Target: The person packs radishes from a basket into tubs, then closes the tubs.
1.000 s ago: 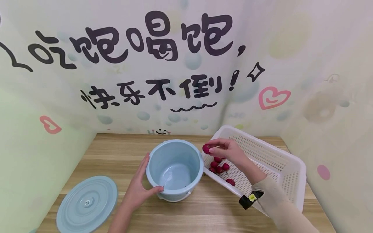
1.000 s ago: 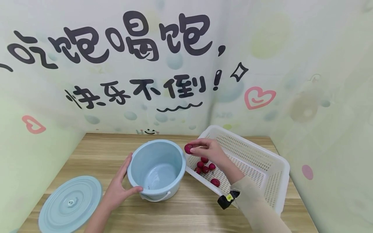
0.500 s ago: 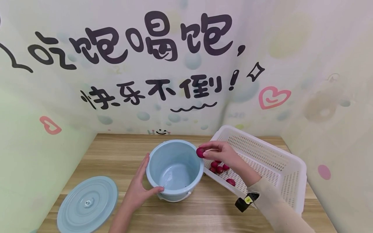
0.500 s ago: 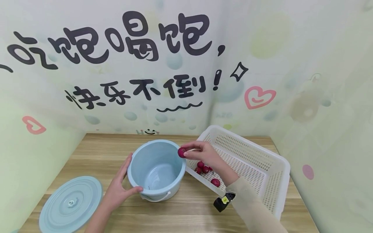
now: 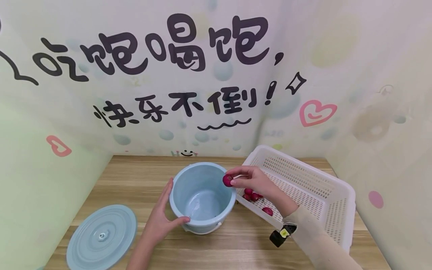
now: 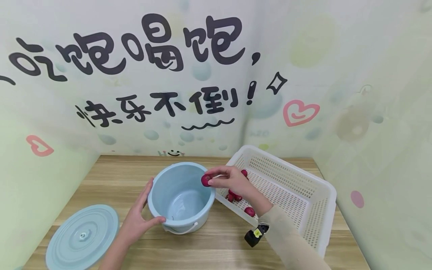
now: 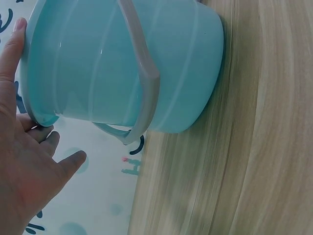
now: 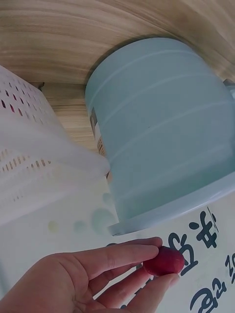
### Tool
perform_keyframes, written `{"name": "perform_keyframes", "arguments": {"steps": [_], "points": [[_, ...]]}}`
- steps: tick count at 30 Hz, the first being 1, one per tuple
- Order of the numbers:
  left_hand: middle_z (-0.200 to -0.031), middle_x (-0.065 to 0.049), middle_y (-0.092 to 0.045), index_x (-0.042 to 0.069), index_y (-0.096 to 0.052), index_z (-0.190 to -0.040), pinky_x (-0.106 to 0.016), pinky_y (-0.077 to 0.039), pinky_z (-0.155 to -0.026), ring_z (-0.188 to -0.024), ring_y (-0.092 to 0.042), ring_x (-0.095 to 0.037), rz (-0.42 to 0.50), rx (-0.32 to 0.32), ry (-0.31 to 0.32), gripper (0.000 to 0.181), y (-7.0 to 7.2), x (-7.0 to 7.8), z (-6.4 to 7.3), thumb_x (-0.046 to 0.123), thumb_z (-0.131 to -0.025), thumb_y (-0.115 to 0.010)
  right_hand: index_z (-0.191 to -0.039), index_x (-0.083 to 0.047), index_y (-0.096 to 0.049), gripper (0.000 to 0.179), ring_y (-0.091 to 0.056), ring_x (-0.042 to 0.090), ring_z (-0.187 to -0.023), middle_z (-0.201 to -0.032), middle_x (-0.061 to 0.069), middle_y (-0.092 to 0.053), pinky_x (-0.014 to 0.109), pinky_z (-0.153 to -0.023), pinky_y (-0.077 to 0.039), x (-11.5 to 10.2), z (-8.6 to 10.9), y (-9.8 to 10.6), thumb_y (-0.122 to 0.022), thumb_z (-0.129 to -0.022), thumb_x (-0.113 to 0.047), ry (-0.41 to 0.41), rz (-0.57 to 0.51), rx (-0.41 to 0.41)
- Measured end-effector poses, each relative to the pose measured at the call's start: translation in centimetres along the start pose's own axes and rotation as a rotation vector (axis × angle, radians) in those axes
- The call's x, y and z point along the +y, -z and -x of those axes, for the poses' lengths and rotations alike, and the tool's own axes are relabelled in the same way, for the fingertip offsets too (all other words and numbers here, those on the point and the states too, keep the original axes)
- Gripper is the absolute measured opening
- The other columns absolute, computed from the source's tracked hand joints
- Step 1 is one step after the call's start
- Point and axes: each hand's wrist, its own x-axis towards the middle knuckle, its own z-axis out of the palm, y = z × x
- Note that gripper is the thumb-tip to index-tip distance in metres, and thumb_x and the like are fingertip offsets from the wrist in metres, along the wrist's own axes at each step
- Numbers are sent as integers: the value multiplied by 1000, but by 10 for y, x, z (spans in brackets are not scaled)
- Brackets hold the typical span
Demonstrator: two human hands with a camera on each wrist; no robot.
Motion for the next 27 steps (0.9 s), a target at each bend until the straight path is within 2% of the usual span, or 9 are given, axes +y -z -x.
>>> {"name": "perform_keyframes", "arguments": {"steps": [12,19,27], "points": [[-167,-12,-21,14,-20,-160,-70,-26,-116,-151,-22,-44,12,4,-12,122,0,-1,0,22,-63,-94,-129,-2,-64,41,-72,11,-97,-121,20,-69,27,-87,-61,0,-2,-3,-72,-92,-19,21,-15,-37],[-167,-12,-20,15,-20,-160,-70,-26,-115,-151,-22,-45,7,1,-4,122,-1,-1,0,20,-64,-94,-130,3,-61,43,-72,8,-102,-125,27,-66,27,-89,-60,0,-2,-2,-71,-92,-15,47,-62,-59],[-168,-11,-19,16,-18,-161,-71,-26,-115,-151,-21,-44,13,-8,27,121,0,0,0,21,-66,-93,-132,5,-59,46,-71,8,-104,-128,28,-64,31,-92,-60,1,-3,4,-71,-92,-15,55,-47,-56]]}}
